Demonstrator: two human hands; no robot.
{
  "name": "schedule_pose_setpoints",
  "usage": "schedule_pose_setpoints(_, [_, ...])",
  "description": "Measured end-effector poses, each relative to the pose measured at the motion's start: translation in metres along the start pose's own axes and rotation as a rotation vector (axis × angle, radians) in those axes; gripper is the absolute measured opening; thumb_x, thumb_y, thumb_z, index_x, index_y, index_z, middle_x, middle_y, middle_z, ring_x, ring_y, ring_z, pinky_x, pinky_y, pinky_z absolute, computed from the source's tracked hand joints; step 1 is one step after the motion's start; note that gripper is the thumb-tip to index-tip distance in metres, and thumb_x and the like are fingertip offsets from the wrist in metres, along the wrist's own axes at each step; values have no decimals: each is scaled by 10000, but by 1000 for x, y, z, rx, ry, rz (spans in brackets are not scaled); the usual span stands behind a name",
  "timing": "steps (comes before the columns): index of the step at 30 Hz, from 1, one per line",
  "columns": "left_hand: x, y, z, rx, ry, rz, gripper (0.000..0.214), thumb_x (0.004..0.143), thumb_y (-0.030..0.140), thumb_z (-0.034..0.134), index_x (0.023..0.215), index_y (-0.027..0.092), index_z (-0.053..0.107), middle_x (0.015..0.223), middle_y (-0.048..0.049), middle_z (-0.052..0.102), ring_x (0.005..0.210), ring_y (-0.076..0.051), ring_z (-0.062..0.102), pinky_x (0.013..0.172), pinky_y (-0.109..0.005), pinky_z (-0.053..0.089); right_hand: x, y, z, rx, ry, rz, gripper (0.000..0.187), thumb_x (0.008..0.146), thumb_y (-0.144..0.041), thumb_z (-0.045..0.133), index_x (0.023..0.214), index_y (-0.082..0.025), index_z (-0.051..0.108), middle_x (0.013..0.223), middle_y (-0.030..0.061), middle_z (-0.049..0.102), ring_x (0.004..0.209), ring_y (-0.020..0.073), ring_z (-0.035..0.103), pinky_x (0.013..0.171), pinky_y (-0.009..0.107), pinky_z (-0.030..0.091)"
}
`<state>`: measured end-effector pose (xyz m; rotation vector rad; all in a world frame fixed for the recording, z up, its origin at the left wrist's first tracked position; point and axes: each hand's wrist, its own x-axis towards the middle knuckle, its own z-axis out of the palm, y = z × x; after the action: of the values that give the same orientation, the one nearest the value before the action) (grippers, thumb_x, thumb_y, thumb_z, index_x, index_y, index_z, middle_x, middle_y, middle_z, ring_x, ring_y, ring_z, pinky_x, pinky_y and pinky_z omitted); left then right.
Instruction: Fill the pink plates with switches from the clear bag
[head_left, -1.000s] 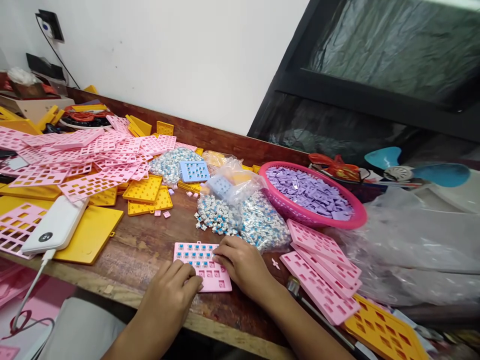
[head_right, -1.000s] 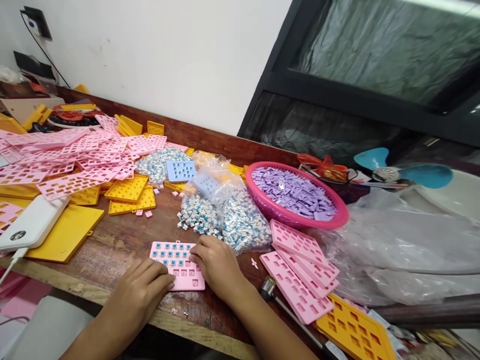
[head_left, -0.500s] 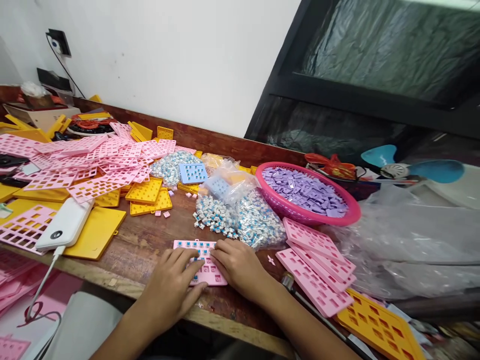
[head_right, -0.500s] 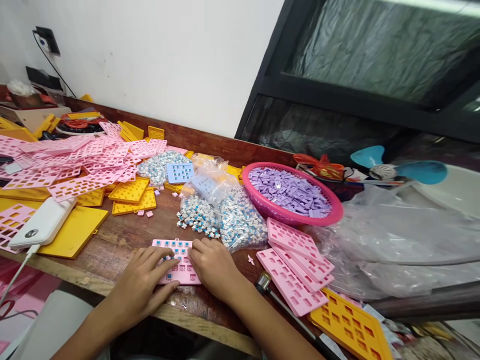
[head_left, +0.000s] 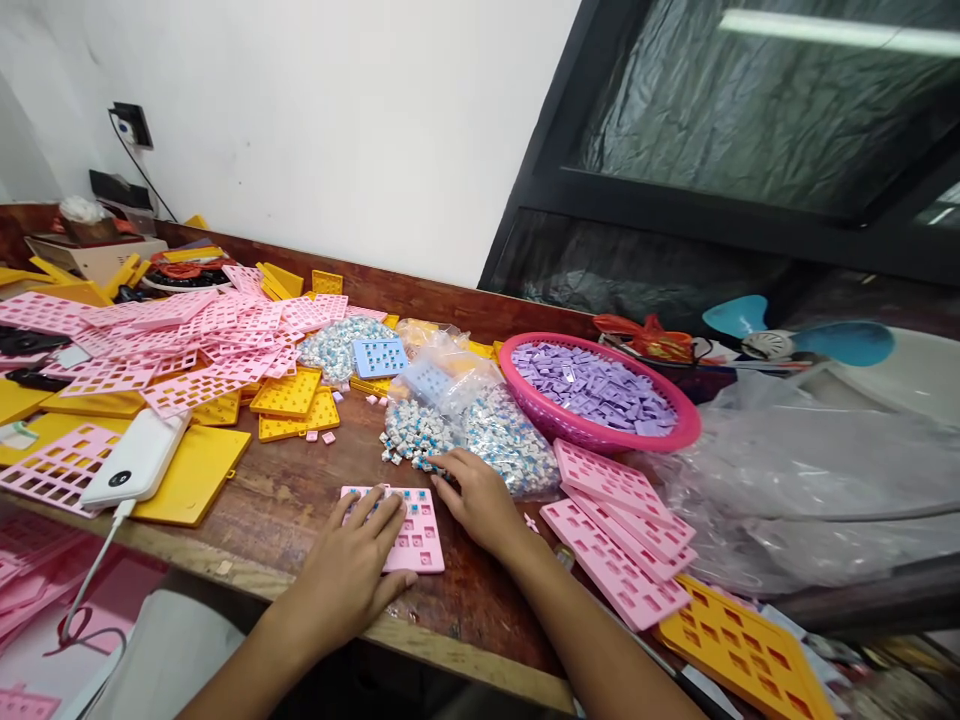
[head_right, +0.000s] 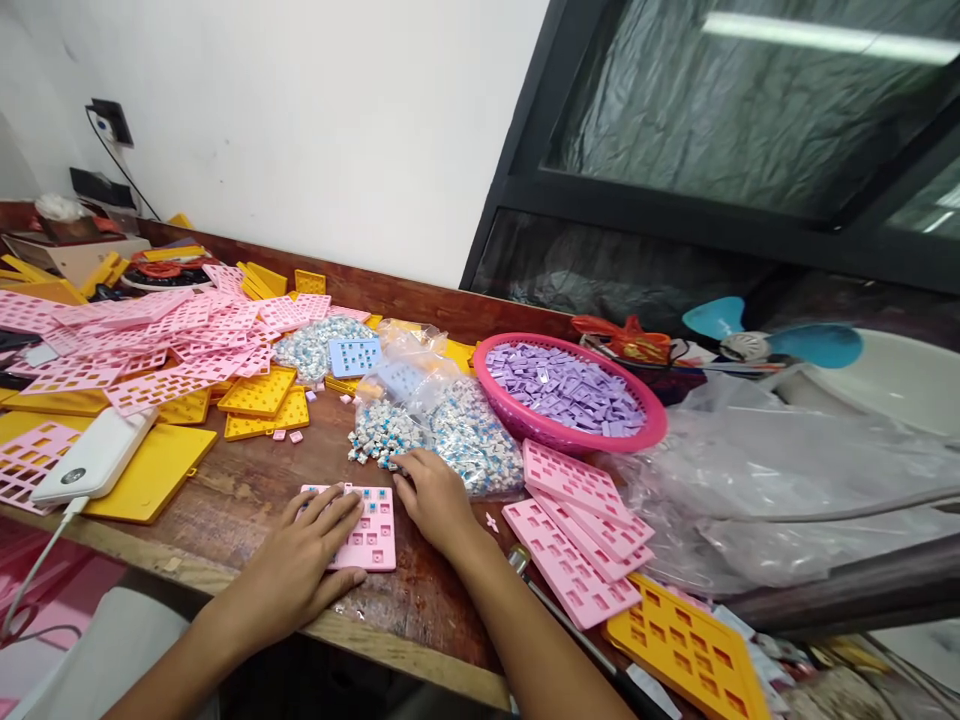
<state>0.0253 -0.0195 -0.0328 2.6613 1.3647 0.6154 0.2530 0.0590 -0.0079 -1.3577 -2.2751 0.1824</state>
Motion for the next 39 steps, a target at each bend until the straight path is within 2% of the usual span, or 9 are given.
schedule_pose_setpoints(6, [5,-2,-17,-48,-10,10,576,947,531,589,1440,241,521,1496,-114,536,1379,-338,464,1129,-529,372,13,8,16,-94,-44,57,190,1002,-287,569,1057,-216,737,1013,67,687,988,213,622,872,316,472])
schedule_pose_setpoints(11, [56,-34,-38,-69,31,-27,282,1021,304,467,1171,213,689,1175,-109,682,1074,-250,629,938,-383,487,12,10,15,-60,-60,36,105,961,-234,626,951,-215,729,984,56,701,987,214,620,879,319,465])
schedule_pose_setpoints(16, [117,-63,-29,-13,-148,72,153,922,212,602,958,222,751,984,-73,722,940,-234,669,830,-312,482,7,17,5,31,-52,7,121,941,-135,611,938,-196,715,965,50,698,939,196,635,846,303,470])
schedule_pose_setpoints(20, [130,-65,-17,-2,-188,76,118,843,168,660,844,229,760,885,-60,742,873,-233,678,801,-306,481,3,21,-5,35,-125,-51,136,899,-91,646,941,-190,728,952,53,689,945,198,631,845,296,467])
schedule_pose_setpoints(23, [128,-61,-20,-3,-174,59,154,830,129,637,829,230,752,857,-54,742,869,-232,676,809,-311,475,1,23,-10,25,-170,-82,214,869,-36,644,986,-188,738,969,54,689,964,200,630,864,294,460])
schedule_pose_setpoints(26, [117,-53,-37,-10,-136,48,147,855,143,624,916,219,734,949,-67,734,938,-241,662,816,-311,465,0,25,-14,-7,-189,-74,226,861,-37,657,1009,-186,741,979,60,686,962,204,629,855,292,454])
schedule_pose_setpoints(31, [73,-21,-64,-165,-42,-21,144,957,329,599,911,215,674,952,-40,679,898,-202,625,745,-276,436,1,24,-16,-31,-231,-40,82,891,-149,702,940,-193,751,947,51,678,922,196,633,815,279,437])
schedule_pose_setpoints(35, [38,5,-62,-69,-162,-111,180,962,367,608,902,207,664,948,-50,675,897,-223,618,776,-311,418,1,16,-16,-82,-242,12,92,903,-273,733,876,-186,725,933,53,677,922,202,635,794,276,424])
schedule_pose_setpoints(39, [26,16,-56,33,-218,-201,138,946,346,639,907,214,655,1010,-56,694,937,-252,631,808,-345,414,-2,9,-19,-179,-240,66,133,891,-314,751,866,-190,709,951,68,683,939,232,637,765,293,411])
